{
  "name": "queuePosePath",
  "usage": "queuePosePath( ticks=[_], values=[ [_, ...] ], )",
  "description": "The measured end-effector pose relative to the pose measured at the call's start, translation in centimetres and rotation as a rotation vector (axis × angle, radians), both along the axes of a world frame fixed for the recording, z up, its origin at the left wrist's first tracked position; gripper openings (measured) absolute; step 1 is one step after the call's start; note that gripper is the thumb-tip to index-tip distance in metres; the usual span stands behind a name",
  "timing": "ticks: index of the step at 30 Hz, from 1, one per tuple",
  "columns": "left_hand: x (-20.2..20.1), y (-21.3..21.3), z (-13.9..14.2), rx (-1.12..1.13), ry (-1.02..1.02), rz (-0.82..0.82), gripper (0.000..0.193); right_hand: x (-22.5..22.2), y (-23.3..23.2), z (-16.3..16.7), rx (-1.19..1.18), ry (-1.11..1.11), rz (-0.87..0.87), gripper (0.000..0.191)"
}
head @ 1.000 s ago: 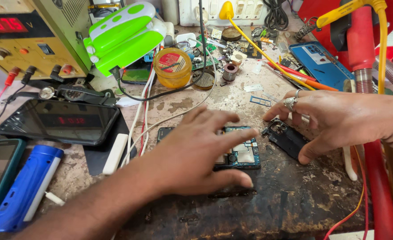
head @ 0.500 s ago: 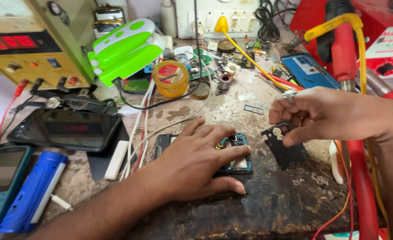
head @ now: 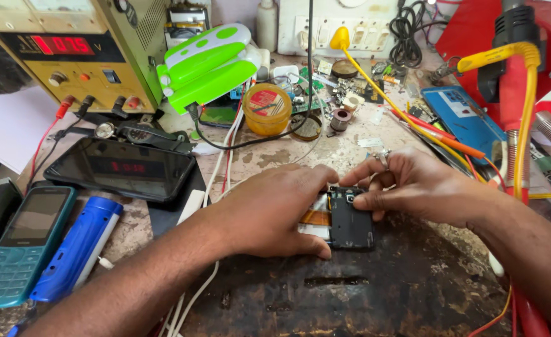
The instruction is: The person repairs a smartphone at a cluttered workbench. They pry open the phone's back cover, disconnect and lift the battery, use a screwdriver on the phone's frame, reposition the phone, and press components back into place by hand.
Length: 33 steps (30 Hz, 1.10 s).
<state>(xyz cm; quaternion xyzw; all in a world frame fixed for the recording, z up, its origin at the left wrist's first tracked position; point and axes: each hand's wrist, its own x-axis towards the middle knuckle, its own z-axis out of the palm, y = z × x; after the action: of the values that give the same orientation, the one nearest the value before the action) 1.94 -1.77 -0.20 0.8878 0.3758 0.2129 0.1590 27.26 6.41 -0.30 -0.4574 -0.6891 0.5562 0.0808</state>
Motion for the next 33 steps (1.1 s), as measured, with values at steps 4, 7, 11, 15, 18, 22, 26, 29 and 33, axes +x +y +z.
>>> queuePosePath(
  ticks=[4, 7, 11, 15, 18, 22, 26, 29, 33],
  values=[
    [0.0, 0.1, -0.1, -0.009, 0.051, 0.008, 0.077, -0.2, -0.5, 0.3, 0.117, -0.099, -0.016, 0.040],
    [-0.1, 0.1, -0.1, -0.027, 0.052, 0.005, 0.076, 0.0, -0.4, 0.3, 0.176, -0.123, 0.012, 0.038],
    [-0.1, 0.1, 0.0, -0.015, 0.028, -0.021, 0.073, 0.0, -0.1, 0.0, 0.118, -0.055, 0.024, 0.036],
    [-0.1, 0.2, 0.1, -0.014, 0.004, -0.042, 0.068, 0.0, -0.1, 0.1, 0.172, -0.138, 0.046, 0.038],
    [-0.2, 0.1, 0.2, -0.062, 0.036, -0.038, 0.059, -0.1, -0.2, 0.3, 0.203, -0.205, 0.050, 0.038],
    [-0.3, 0.1, 0.3, 0.003, 0.009, -0.091, 0.050, -0.7, -0.5, 0.8, 0.174, -0.187, 0.046, 0.042],
    [-0.2, 0.1, 0.1, 0.001, 0.013, -0.090, 0.051, -0.6, -1.4, 1.8, 0.337, -0.250, 0.153, 0.056],
    [-0.3, 0.1, 0.0, 0.026, -0.025, -0.102, 0.052, -0.3, -2.1, 2.5, 0.484, -0.353, 0.282, 0.087],
    [-0.3, 0.1, 0.0, 0.009, -0.010, -0.054, 0.059, -0.5, -2.6, 2.9, 0.664, -0.335, 0.393, 0.097]
  ],
)
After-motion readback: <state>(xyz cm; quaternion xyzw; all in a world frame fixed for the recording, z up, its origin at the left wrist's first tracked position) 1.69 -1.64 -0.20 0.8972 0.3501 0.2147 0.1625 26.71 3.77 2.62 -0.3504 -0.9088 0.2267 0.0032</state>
